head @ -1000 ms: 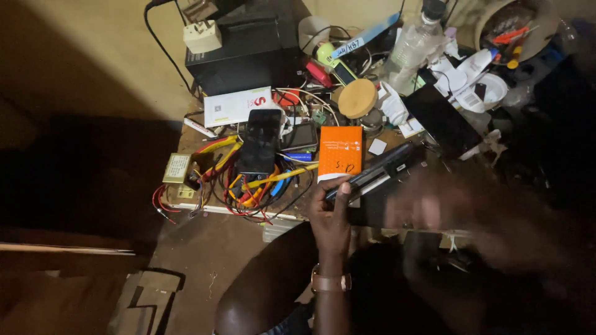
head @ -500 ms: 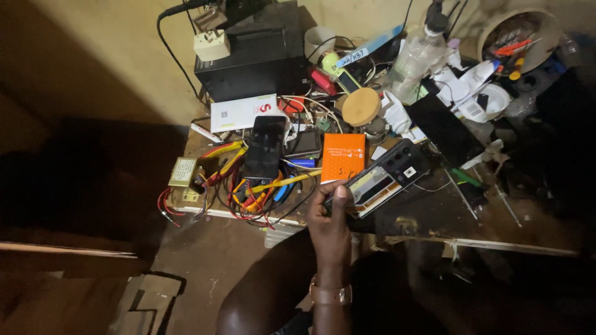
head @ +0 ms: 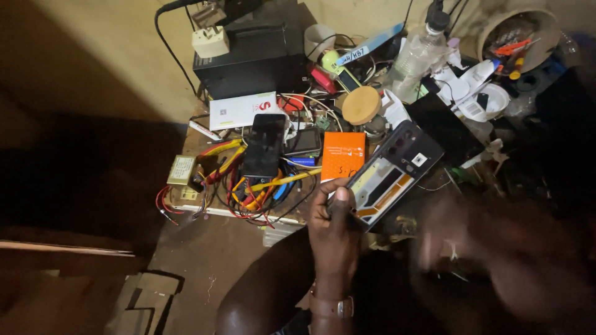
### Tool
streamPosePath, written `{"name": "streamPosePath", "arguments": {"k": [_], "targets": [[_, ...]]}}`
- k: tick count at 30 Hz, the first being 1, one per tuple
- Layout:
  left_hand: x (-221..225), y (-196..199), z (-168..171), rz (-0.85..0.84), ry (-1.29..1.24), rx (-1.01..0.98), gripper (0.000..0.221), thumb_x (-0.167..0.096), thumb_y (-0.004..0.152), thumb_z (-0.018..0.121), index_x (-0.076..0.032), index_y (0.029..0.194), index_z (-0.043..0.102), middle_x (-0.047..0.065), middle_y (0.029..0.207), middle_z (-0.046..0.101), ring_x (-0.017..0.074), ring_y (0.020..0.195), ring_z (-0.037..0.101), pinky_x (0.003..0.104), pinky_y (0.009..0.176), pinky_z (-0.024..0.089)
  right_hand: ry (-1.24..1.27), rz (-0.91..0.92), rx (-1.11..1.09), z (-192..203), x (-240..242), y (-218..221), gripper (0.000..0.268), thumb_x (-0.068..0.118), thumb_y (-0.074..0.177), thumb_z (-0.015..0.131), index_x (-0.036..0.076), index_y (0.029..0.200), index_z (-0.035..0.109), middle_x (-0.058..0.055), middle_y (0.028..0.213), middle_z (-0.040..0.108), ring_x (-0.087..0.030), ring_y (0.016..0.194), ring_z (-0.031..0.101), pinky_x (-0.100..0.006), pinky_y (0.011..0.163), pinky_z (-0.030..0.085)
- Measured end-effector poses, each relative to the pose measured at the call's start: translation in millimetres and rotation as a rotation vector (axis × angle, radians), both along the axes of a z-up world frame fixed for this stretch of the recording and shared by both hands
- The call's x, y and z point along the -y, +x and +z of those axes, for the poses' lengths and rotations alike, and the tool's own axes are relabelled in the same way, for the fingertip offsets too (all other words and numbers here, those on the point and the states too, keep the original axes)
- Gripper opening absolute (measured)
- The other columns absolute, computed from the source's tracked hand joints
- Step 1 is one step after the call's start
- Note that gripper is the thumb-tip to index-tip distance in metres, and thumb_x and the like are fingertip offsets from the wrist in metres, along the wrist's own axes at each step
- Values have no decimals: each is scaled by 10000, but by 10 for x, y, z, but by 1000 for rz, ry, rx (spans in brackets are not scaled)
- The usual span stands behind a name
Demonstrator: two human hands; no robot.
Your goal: Inspecting and repairing the internal components of a mobile phone using a screwdriver.
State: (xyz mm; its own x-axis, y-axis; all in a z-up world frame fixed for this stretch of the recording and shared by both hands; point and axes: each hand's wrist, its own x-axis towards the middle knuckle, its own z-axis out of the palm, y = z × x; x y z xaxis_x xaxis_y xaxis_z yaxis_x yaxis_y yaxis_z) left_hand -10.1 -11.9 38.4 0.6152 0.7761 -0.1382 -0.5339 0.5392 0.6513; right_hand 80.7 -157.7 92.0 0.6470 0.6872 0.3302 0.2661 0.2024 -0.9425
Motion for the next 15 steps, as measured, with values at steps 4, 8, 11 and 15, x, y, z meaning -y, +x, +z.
{"name": "streamPosePath", "arguments": {"k": [4,8,11,15], "targets": [[49,-28,-40,-70,-24,146,210,-174,778,614,-21,909,558,5,629,452,97,587,407,224,594,325,-418,-507,506,403,-177,55,301,225,906,447,6,1105,498,-115,1075,528,-197,922,489,-308,803,353],[140,-76,125,-76,-8,247,228,-193,778,613,-16,893,529,63,689,558,151,644,547,256,609,426,-493,-462,95,422,-235,44,408,217,817,479,106,1209,472,-53,856,501,-128,666,459,-274,508,410],[121,-156,220,-169,87,246,223,-188,754,623,-31,882,528,13,676,560,111,597,515,243,544,377,-428,-354,159,191,-128,182,206,227,876,476,62,969,557,-13,664,475,-79,568,411,-229,510,336],[77,-275,405,-133,540,-59,293,-254,774,603,-29,960,585,80,858,651,142,763,619,245,593,509,-457,-290,282,191,-94,157,228,262,864,462,71,848,586,12,652,510,-74,621,432,-232,570,344]]}}
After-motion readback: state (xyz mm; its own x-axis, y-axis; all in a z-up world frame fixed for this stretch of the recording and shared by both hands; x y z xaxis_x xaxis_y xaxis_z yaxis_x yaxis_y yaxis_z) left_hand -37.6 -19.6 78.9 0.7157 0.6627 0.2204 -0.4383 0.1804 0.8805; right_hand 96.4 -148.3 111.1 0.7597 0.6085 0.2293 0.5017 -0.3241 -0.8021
